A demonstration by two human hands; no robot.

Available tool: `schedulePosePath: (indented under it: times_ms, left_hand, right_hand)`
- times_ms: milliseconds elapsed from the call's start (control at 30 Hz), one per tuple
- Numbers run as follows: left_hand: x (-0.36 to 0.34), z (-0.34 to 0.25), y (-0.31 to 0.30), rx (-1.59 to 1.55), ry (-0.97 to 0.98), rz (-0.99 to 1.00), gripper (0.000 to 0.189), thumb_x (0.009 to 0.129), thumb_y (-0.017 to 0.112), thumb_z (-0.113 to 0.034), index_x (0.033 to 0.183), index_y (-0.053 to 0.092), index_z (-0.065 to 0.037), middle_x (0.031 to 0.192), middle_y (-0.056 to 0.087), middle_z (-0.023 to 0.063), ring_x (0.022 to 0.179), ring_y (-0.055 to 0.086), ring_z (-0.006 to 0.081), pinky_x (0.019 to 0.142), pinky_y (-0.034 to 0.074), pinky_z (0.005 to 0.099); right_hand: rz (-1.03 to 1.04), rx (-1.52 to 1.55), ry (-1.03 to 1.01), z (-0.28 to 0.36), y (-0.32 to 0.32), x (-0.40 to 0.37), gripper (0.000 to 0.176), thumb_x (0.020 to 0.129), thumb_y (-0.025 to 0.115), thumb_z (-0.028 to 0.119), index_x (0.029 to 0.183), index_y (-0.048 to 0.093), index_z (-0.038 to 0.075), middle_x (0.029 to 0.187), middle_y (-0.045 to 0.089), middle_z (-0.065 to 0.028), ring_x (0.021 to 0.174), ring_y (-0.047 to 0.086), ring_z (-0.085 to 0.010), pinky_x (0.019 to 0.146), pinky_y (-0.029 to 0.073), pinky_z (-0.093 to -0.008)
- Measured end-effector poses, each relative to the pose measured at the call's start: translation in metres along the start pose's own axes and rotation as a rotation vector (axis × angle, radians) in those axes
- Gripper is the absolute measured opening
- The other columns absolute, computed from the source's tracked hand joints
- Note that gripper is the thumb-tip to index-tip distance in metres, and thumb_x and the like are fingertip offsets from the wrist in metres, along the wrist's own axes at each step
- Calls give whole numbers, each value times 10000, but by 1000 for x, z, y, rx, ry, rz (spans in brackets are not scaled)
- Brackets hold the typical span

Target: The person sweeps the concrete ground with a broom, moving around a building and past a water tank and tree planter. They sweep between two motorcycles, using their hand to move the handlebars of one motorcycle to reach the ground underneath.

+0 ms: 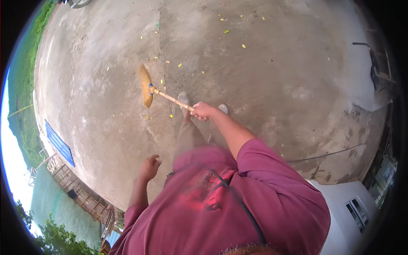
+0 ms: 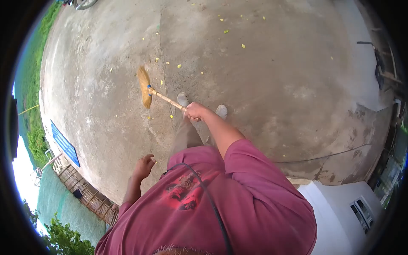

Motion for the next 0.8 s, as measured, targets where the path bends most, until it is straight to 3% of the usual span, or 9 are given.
schedulePosePath:
  times_ms: [100, 167, 300, 367, 467, 533, 600, 633, 800]
  left_hand:
    - [50, 19, -12, -37, 0, 51, 397, 923, 665, -261, 1214, 651, 9, 942, 729, 220, 893, 715, 342, 797, 547, 423]
    - [89, 52, -16, -35, -6, 111, 418, 910, 675, -287, 1221, 658, -8, 1025, 723, 233, 988, 693, 393, 874, 542, 448]
    - [188, 176, -9, -115, -63, 55, 400, 856, 711, -304, 1112, 705, 4, 1014, 717, 273, 1011, 697, 391, 863, 556, 457]
    - [220, 191, -38, -107, -80, 25, 340, 846, 701, -267, 1054, 724, 1, 981, 732, 234, 971, 713, 355, 839, 561, 458]
    - [279, 209, -92, 82, 30, 88, 286, 837, 692, -239, 1016, 736, -20, 948, 744, 184, 938, 714, 342, 812, 564, 456]
    - [318, 185, -134, 204, 144, 147, 252, 830, 686, -220, 990, 744, -35, 926, 752, 150, 916, 714, 332, 794, 566, 454]
    - [344, 161, -163, 32, 29, -27, 246, 835, 690, -207, 985, 738, -18, 897, 748, 164, 849, 727, 316, 741, 574, 443]
    - [346, 138, -180, -91, 1, -62, 254, 845, 699, -186, 1005, 719, 11, 816, 734, 175, 686, 719, 269, 638, 573, 403]
    - [357, 10, -226, -213, 87, -116, 284, 858, 702, -194, 1042, 697, 23, 735, 709, 165, 586, 690, 216, 569, 567, 363]
  right_hand:
    - [-43, -171, -169, -25, -8, -48, 272, 904, 663, 170, 1151, 664, 54, 654, 545, 3, 470, 505, -113, 417, 390, -300]
    - [-135, -204, -60, -47, -32, -91, 387, 913, 666, 230, 1264, 635, 70, 658, 566, -18, 475, 536, -120, 410, 399, -306]
    - [-438, -310, 137, -86, -84, -186, 288, 901, 675, 268, 1103, 688, 63, 702, 613, -58, 547, 561, -177, 495, 454, -378]
    - [-586, -424, 200, -111, -110, -218, 250, 915, 657, 300, 978, 688, 60, 655, 574, -22, 498, 542, -165, 481, 439, -356]
    - [-774, -606, 376, -123, -121, -255, 255, 895, 607, 219, 789, 699, 5, 614, 633, -111, 541, 629, -235, 537, 487, -406]
    - [-927, -494, 473, -135, -124, -274, 241, 870, 577, 160, 755, 712, -4, 622, 659, -145, 562, 660, -262, 554, 507, -423]
    - [-1034, -319, 551, -162, -139, -288, 233, 856, 563, 138, 761, 721, -6, 646, 675, -154, 567, 668, -275, 557, 517, -437]
    - [-1068, -290, 584, -179, -152, -293, 234, 854, 563, 143, 770, 723, -7, 656, 680, -157, 568, 670, -278, 558, 520, -443]
    - [-1304, 99, 616, -181, -200, -347, 209, 838, 586, 128, 774, 721, -17, 652, 666, -152, 565, 663, -262, 539, 508, -424]
Point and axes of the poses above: each hand's wrist, its own x-axis towards the middle knuckle, its own y-axis out of the palm, z = x × y, the point moved 2 cm from there along x, towards the middle knuckle
